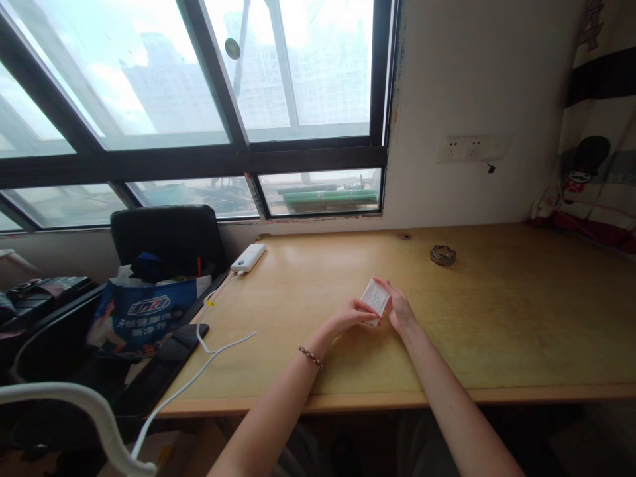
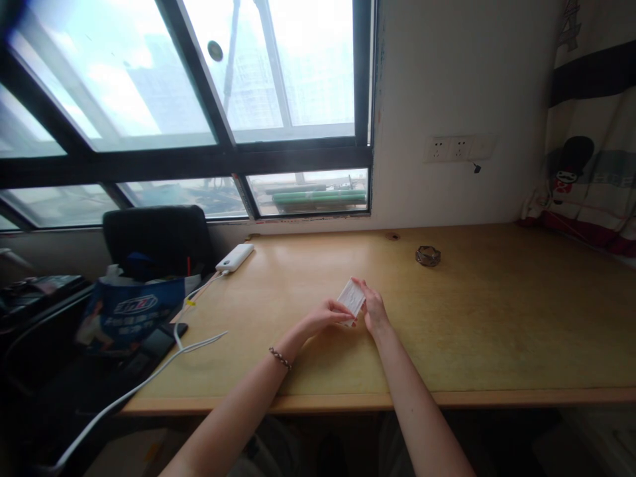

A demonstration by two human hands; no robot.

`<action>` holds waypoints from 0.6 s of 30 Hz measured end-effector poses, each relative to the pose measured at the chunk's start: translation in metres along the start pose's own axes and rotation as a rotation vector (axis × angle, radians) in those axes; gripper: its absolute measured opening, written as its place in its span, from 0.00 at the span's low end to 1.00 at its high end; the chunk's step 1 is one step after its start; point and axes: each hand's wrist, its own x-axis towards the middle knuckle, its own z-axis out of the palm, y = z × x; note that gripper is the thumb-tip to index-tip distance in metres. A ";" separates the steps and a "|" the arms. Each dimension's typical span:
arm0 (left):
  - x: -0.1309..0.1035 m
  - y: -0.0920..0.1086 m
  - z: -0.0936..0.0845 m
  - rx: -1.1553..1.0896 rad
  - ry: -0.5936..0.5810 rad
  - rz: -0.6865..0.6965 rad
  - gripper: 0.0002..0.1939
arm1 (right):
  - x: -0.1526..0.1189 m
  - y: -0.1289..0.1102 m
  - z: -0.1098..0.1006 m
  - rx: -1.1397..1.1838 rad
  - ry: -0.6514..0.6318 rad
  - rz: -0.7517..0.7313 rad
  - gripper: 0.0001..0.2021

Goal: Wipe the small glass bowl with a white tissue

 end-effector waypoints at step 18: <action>-0.001 0.003 0.001 0.019 -0.054 -0.069 0.19 | 0.012 0.003 -0.020 0.121 0.225 -0.169 0.27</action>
